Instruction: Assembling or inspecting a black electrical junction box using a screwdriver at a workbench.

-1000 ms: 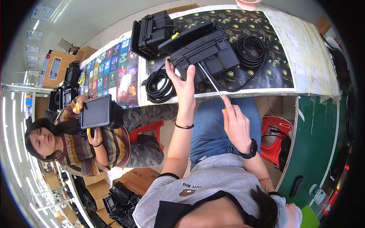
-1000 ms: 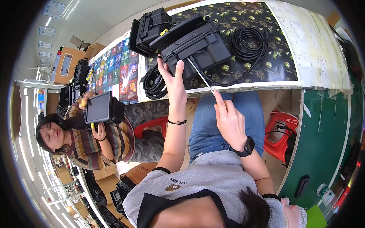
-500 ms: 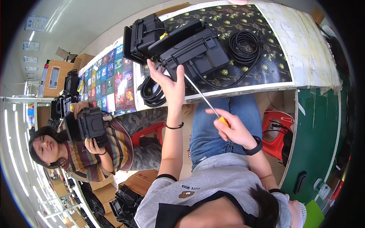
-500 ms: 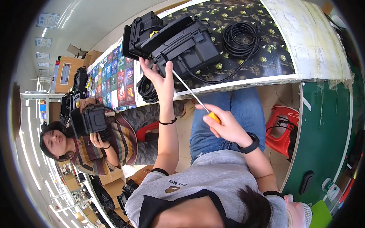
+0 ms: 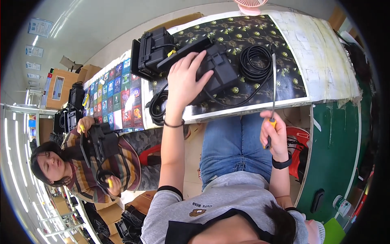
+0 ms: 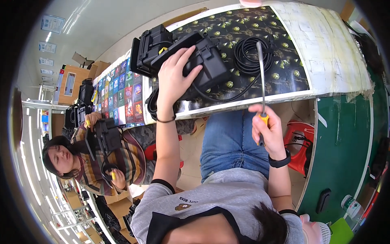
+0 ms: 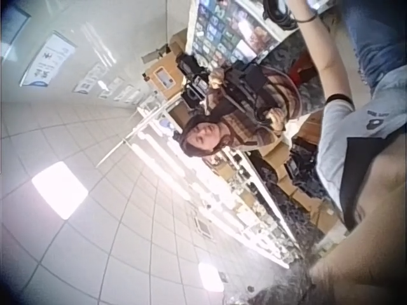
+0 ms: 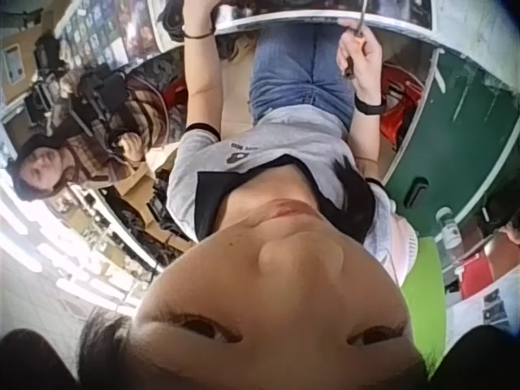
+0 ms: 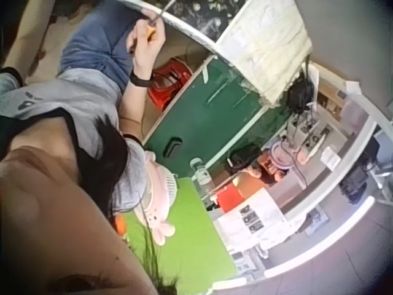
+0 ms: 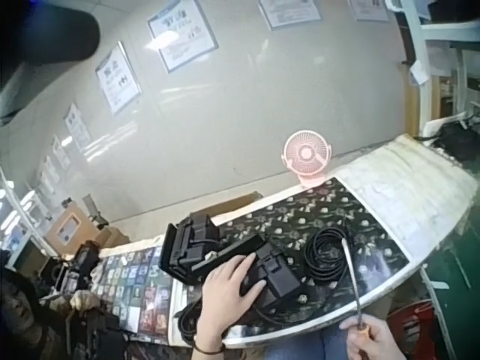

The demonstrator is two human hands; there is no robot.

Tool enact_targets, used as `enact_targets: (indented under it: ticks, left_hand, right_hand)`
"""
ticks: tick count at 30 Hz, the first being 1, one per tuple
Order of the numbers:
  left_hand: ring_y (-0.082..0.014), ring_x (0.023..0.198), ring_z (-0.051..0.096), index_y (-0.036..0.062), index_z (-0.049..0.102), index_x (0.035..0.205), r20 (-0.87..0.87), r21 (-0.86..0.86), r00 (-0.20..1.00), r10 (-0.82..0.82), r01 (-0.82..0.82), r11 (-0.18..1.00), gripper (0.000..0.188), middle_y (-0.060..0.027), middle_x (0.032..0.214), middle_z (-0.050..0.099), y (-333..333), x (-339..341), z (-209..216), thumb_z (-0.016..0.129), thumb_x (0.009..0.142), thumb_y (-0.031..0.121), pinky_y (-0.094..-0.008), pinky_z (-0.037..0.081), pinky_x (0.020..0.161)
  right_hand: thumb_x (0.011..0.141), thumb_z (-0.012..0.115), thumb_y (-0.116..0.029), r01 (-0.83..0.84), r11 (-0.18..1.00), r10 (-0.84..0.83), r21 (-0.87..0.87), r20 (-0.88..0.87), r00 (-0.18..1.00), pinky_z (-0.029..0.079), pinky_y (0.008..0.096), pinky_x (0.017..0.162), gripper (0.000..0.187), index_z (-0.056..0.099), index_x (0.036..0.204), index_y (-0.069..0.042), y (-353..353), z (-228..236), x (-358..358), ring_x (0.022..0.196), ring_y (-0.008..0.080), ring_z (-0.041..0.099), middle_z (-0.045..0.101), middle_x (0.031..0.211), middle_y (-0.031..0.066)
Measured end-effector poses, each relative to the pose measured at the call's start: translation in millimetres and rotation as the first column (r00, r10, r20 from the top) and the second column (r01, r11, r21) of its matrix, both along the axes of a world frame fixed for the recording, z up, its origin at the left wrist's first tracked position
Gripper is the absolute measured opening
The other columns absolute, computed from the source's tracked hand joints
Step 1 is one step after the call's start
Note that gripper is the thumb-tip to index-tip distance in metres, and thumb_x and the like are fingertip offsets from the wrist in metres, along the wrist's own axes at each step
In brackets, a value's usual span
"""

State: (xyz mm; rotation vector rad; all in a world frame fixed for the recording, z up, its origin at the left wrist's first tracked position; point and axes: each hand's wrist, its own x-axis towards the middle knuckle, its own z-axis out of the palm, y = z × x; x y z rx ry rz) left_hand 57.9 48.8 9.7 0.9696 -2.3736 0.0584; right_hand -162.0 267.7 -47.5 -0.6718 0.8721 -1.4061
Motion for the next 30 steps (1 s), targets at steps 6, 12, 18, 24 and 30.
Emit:
enact_targets:
  ticks: [6, 12, 18, 24, 30]
  left_hand:
    - [-0.0319, 0.106, 0.062, 0.0145, 0.067, 0.125, -0.073, -0.132, 0.988, -0.136, 0.125, 0.983, 0.058, -0.011, 0.123, 0.063, 32.4, 16.6, -1.4, 0.081, 0.07, 0.027, -0.0456, 0.048, 0.098]
    - [-0.0338, 0.11, 0.06, 0.0159, 0.068, 0.122, -0.062, -0.196, 0.978, -0.199, 0.184, 0.963, 0.056, -0.0118, 0.124, 0.062, 52.2, 22.5, -6.4, 0.08, 0.069, 0.026, -0.0487, 0.046, 0.1]
    - [-0.0308, 0.112, 0.061, 0.0185, 0.068, 0.122, -0.074, -0.102, 0.974, -0.216, 0.208, 0.973, 0.057, -0.011, 0.126, 0.062, 54.7, 29.2, 1.3, 0.08, 0.066, 0.023, -0.048, 0.045, 0.101]
    - [-0.0263, 0.106, 0.064, 0.026, 0.072, 0.116, -0.07, -0.227, 0.966, -0.251, 0.23, 0.947, 0.052, -0.0067, 0.122, 0.065, 59.4, 24.2, -12.9, 0.077, 0.064, 0.028, -0.0405, 0.05, 0.093]
    - [-0.0199, 0.098, 0.066, 0.0331, 0.072, 0.113, -0.122, -0.352, 0.982, -0.143, 0.092, 0.932, 0.047, -0.0016, 0.116, 0.068, 74.9, 17.9, -25.9, 0.076, 0.066, 0.028, -0.0327, 0.052, 0.081]
  right_hand:
    - [0.099, 0.06, -0.012, 0.23, 0.968, -0.251, -0.102, -0.336, 0.908, 0.045, 0.0172, 0.051, 0.027, 0.055, 0.124, -0.004, -71.7, 17.8, -5.4, 0.083, 0.0093, 0.068, 0.069, 0.11, 0.0084]
    - [0.095, 0.066, -0.006, 0.313, 0.912, -0.376, -0.265, -0.234, 0.897, 0.047, 0.017, 0.057, 0.023, 0.048, 0.109, -0.008, -127.5, 15.0, 16.7, 0.097, 0.0094, 0.067, 0.066, 0.125, 0.0122]
    - [0.091, 0.069, -0.001, 0.341, 0.905, -0.406, -0.254, -0.277, 0.871, 0.044, 0.0165, 0.055, 0.029, 0.045, 0.105, -0.011, -136.6, 6.0, 19.5, 0.088, 0.0062, 0.066, 0.072, 0.111, 0.0085]
    - [0.086, 0.071, 0.007, 0.436, 0.844, -0.522, -0.311, -0.295, 0.8, 0.05, 0.0186, 0.062, 0.037, 0.043, 0.101, -0.011, -133.1, -12.9, 13.6, 0.099, 0.0185, 0.071, 0.067, 0.09, 0.0029]
    - [0.086, 0.073, 0.005, 0.463, 0.831, -0.546, -0.308, -0.298, 0.783, 0.048, 0.0177, 0.064, 0.036, 0.044, 0.1, -0.011, -131.8, -6.8, 18.5, 0.077, 0.0077, 0.064, 0.067, 0.087, 0.0032]
